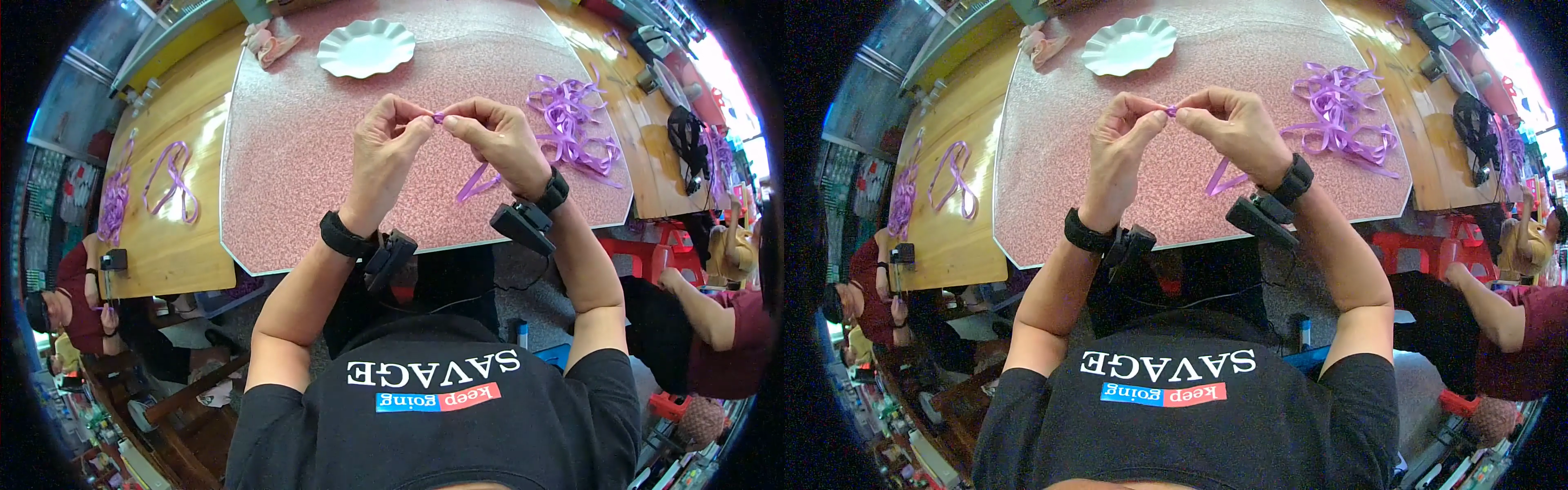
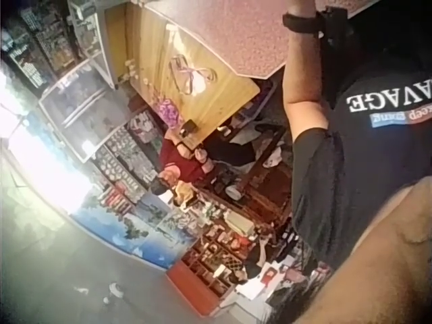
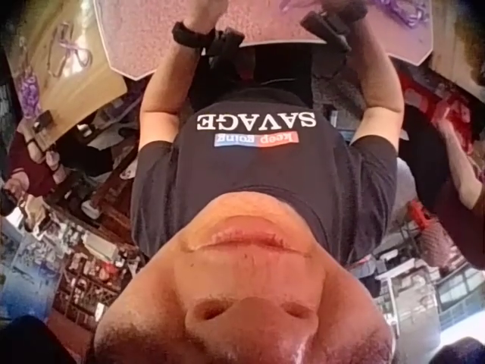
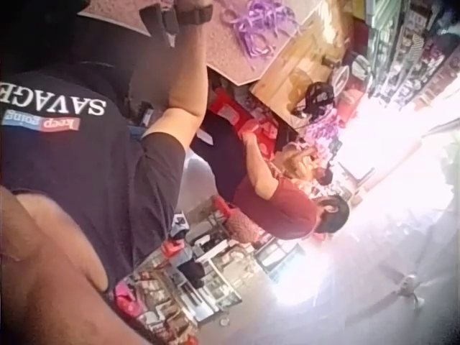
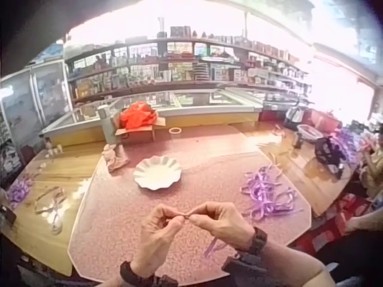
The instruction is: Tie purple ribbons into decorative bows.
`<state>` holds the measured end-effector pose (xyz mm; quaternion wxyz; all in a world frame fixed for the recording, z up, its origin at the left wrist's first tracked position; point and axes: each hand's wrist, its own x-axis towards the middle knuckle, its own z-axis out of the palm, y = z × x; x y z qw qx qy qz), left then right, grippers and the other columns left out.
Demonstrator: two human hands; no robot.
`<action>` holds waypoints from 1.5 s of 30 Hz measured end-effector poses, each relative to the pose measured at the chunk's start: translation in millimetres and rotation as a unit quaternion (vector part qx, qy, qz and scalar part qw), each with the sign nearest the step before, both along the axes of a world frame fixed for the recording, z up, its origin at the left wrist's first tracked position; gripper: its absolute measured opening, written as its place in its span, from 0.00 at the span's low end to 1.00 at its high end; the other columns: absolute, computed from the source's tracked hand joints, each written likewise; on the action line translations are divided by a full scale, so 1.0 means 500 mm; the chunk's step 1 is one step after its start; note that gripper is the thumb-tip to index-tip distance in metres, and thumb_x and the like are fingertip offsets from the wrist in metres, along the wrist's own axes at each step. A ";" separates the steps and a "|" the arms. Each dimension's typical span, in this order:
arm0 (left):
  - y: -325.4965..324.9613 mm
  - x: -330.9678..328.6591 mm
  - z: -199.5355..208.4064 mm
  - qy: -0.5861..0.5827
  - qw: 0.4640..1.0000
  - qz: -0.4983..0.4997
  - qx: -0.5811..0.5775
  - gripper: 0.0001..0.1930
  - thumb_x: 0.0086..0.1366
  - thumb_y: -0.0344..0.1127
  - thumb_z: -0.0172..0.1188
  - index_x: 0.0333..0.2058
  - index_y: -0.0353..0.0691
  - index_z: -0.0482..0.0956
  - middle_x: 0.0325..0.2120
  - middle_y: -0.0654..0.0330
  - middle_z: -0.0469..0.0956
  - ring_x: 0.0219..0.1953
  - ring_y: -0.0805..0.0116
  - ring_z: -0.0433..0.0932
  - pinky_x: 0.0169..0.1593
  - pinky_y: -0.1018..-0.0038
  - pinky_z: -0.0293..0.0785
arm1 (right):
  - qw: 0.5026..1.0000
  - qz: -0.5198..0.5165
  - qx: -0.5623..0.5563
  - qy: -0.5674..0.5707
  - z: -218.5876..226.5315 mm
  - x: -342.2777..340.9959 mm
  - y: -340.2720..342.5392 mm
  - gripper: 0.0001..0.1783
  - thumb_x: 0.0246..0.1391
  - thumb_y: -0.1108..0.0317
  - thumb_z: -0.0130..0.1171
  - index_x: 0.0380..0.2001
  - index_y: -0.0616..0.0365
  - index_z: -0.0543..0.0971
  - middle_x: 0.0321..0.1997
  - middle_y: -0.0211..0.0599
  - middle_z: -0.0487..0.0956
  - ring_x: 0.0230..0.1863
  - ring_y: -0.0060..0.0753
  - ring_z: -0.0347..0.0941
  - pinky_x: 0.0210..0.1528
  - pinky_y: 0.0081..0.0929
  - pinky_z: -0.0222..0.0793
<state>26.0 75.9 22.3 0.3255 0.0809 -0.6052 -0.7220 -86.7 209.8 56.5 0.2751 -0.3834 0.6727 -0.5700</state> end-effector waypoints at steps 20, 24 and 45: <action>-0.007 0.011 0.005 0.006 0.919 0.111 -0.379 0.11 0.56 0.23 0.64 0.38 0.40 0.79 0.33 0.58 0.77 0.37 0.65 0.77 0.40 0.72 0.73 | 0.999 0.027 0.007 0.021 -0.014 -0.015 0.008 0.13 0.59 0.66 0.60 0.42 0.64 0.81 0.37 0.32 0.81 0.39 0.17 0.74 0.42 0.17 0.70; -0.009 0.007 -0.004 0.031 0.889 0.151 -0.431 0.10 0.54 0.24 0.65 0.36 0.39 0.79 0.32 0.57 0.76 0.36 0.61 0.76 0.39 0.68 0.72 | 0.998 0.025 0.039 0.043 -0.018 -0.017 0.010 0.14 0.59 0.65 0.60 0.42 0.64 0.81 0.37 0.32 0.82 0.38 0.17 0.74 0.41 0.17 0.70; 0.004 -0.004 -0.007 0.037 0.931 0.018 -0.362 0.13 0.62 0.28 0.60 0.46 0.37 0.77 0.31 0.59 0.80 0.31 0.68 0.79 0.36 0.74 0.76 | 0.998 0.037 -0.023 0.042 -0.045 -0.035 0.024 0.14 0.60 0.64 0.60 0.40 0.64 0.81 0.34 0.30 0.81 0.36 0.15 0.72 0.38 0.15 0.68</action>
